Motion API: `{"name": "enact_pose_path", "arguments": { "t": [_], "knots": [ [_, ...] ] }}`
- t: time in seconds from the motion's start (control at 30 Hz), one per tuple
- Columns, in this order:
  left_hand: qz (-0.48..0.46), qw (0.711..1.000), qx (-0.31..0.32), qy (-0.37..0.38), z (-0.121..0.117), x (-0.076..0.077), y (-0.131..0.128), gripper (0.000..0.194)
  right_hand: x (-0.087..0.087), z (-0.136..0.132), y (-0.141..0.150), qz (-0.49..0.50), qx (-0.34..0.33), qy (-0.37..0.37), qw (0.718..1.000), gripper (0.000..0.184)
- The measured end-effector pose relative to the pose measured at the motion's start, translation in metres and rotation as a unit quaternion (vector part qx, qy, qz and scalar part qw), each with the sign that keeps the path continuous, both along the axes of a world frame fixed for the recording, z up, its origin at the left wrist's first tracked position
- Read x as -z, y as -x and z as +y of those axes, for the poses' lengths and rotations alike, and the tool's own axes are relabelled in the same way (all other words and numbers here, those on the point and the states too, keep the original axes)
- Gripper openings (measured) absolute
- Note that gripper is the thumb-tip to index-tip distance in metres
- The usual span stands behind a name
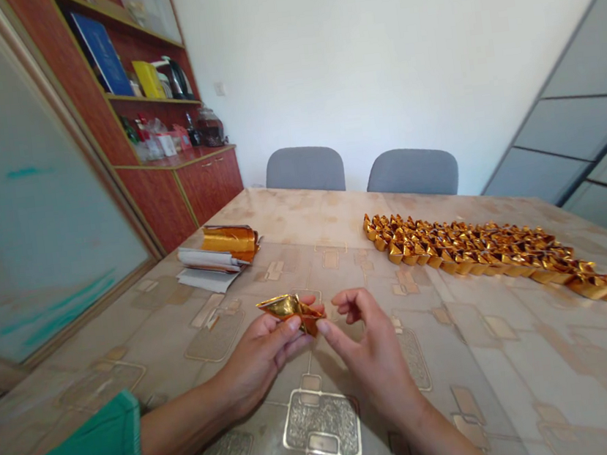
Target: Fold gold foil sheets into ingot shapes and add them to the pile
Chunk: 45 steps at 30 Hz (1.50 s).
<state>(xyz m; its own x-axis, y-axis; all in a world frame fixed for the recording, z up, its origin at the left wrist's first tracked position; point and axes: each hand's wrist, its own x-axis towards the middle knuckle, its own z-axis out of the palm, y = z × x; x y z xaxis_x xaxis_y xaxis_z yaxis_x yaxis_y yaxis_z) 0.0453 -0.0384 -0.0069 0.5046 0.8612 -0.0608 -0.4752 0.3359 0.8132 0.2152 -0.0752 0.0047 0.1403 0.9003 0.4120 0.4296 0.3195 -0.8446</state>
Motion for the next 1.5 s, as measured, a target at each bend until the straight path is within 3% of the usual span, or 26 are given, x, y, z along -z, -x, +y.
{"name": "enact_pose_path", "arguments": {
  "t": [0.1, 0.17, 0.37, 0.63, 0.87, 1.03, 1.2, 1.37, 1.5],
  "knots": [
    [-0.012, 1.000, -0.016, -0.014, -0.001, 0.001, -0.001, 0.039, 0.007, 0.001, 0.003, 0.087, -0.047, 0.090, 0.991, 0.029],
    [-0.022, 1.000, -0.002, -0.023, -0.003, 0.001, -0.001, 0.039, 0.011, 0.001, 0.007, 0.124, -0.073, 0.114, 0.983, 0.032],
    [-0.023, 0.999, 0.026, -0.039, -0.005, 0.003, -0.002, 0.038, 0.011, 0.002, 0.013, 0.174, -0.040, 0.097, 0.979, 0.027],
    [-0.021, 0.999, 0.029, -0.028, -0.005, 0.004, -0.003, 0.040, 0.006, 0.003, 0.013, 0.154, -0.002, 0.097, 0.983, 0.026],
    [-0.026, 0.999, 0.007, -0.018, -0.003, 0.003, -0.002, 0.038, 0.008, 0.004, 0.011, 0.242, -0.065, 0.139, 0.958, 0.029],
    [-0.013, 1.000, 0.007, -0.009, -0.002, 0.003, -0.002, 0.035, 0.008, 0.001, 0.011, 0.222, -0.074, 0.126, 0.964, 0.029],
    [-0.017, 1.000, 0.011, -0.016, -0.003, 0.002, -0.002, 0.034, 0.010, 0.000, 0.011, 0.262, -0.096, 0.136, 0.950, 0.030],
    [-0.010, 0.999, 0.021, -0.027, -0.002, 0.002, -0.004, 0.035, 0.010, 0.000, 0.011, 0.220, -0.068, 0.131, 0.964, 0.037],
    [-0.018, 0.999, 0.020, -0.020, 0.001, 0.004, -0.003, 0.036, 0.011, -0.001, 0.013, 0.258, -0.086, 0.120, 0.955, 0.039]
  ]
}}
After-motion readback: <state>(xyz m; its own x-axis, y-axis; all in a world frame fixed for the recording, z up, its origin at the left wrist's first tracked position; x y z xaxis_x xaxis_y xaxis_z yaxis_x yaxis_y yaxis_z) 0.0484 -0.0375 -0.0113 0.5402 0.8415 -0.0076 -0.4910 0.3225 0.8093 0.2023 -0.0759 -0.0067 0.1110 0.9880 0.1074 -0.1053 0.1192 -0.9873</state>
